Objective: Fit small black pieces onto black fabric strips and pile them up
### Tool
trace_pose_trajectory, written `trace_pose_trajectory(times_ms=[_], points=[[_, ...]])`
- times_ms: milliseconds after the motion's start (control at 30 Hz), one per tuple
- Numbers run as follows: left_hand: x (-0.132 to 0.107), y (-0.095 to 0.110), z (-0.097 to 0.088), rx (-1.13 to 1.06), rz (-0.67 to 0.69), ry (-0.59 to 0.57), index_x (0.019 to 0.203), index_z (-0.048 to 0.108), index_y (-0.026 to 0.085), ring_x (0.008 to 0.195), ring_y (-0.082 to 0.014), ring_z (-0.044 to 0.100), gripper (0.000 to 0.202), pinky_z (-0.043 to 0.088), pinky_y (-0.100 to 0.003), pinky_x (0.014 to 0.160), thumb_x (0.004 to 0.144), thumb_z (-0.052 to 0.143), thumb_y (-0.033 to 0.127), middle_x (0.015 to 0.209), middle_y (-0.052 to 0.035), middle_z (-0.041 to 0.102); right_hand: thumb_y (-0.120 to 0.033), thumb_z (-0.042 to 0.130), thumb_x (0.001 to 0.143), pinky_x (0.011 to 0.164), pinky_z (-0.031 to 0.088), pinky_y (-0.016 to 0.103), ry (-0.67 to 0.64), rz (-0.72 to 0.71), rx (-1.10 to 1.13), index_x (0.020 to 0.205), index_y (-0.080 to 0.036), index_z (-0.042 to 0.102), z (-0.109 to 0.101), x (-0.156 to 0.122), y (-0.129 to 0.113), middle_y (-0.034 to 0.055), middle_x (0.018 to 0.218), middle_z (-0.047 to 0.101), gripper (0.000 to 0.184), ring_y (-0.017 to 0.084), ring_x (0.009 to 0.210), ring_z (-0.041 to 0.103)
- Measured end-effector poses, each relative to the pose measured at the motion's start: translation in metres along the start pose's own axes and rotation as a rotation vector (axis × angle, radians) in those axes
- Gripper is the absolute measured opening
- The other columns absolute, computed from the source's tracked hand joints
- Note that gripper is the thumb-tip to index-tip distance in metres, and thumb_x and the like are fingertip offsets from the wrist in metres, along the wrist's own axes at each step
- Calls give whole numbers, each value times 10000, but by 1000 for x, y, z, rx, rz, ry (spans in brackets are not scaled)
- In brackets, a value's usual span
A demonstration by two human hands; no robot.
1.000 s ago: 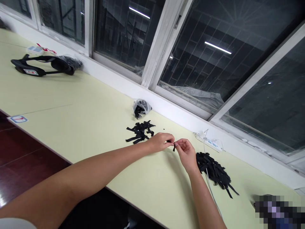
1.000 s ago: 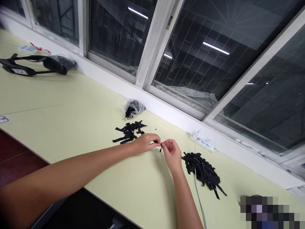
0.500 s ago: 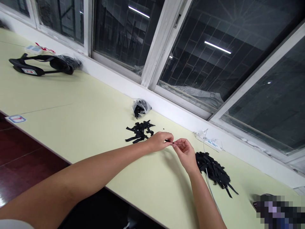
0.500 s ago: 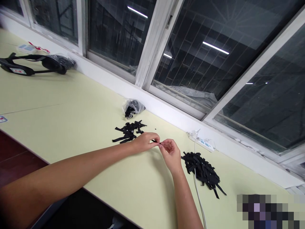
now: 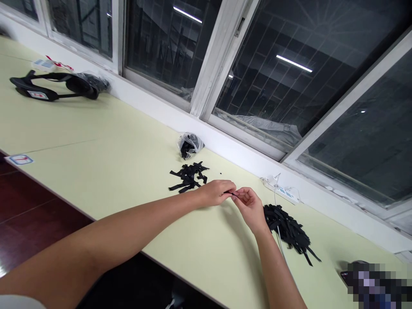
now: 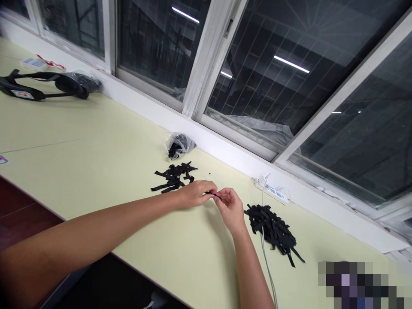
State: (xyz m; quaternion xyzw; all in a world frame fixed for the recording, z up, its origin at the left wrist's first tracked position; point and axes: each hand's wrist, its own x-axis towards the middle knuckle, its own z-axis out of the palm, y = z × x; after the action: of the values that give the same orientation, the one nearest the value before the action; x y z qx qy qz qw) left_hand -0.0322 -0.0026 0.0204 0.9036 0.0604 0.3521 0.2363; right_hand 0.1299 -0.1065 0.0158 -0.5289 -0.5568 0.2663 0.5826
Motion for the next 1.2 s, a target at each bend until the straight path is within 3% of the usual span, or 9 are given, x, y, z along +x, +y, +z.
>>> trace_pose_trajectory(times_ms=[200,467,567,667,767,867,1033,1133,1200], points=[[0,0,1,17,52,17,927,540,177,816,-159,561,59,412,-264,763,914,491,146,897,-40,620,-406,814,727,859,539,372,13,11,25,917,-218,595,0,1,-2,54,907,716,345,194,879,677],[2,3,0,-74,-34,101,1009,543,190,891,-162,593,104,448,-273,809,906,525,187,989,-44,632,-430,747,772,773,521,342,119,-21,-33,913,-209,607,-2,5,0,20,816,655,296,167,751,625],[1,1,1,-113,-96,149,1057,540,192,917,-163,612,158,466,-288,831,900,540,204,1056,-49,631,-449,696,768,719,508,334,269,-19,-136,937,-200,612,-28,10,4,17,803,633,312,167,701,604],[0,-4,1,-89,-134,145,1046,547,188,923,-165,616,143,468,-296,833,907,518,200,1050,-51,635,-429,621,762,665,480,322,482,64,-407,960,-183,642,-83,10,9,43,797,652,316,183,679,588],[-2,-9,2,-51,-139,121,1017,557,184,920,-169,610,123,464,-299,830,906,503,188,1019,-52,638,-369,604,714,657,455,361,675,325,-810,920,-192,710,-149,3,17,90,814,689,291,231,688,588],[-4,-12,3,-28,-129,93,1016,562,183,920,-171,603,133,458,-303,835,905,490,173,1014,-53,638,-330,616,678,631,453,402,685,616,-960,807,-186,717,-193,-10,32,123,737,683,218,269,633,594],[-3,-12,1,-14,-130,75,1016,562,184,926,-174,604,148,454,-301,831,891,489,152,1026,-53,644,-291,630,642,669,474,455,778,709,-1050,845,-195,701,-203,-21,44,187,871,692,236,371,790,644],[-3,-12,1,-5,-128,76,1017,563,182,923,-172,607,150,453,-299,831,891,489,151,1027,-52,647,-341,596,694,750,469,511,964,567,-1166,1035,-168,667,-190,-19,38,253,1052,660,388,426,961,617],[-3,-12,3,1,-124,76,1018,566,182,917,-170,608,152,454,-298,829,892,486,153,1029,-52,647,-353,559,737,808,462,492,931,430,-1180,1040,-164,649,-182,-16,35,224,1016,674,368,387,947,622]])
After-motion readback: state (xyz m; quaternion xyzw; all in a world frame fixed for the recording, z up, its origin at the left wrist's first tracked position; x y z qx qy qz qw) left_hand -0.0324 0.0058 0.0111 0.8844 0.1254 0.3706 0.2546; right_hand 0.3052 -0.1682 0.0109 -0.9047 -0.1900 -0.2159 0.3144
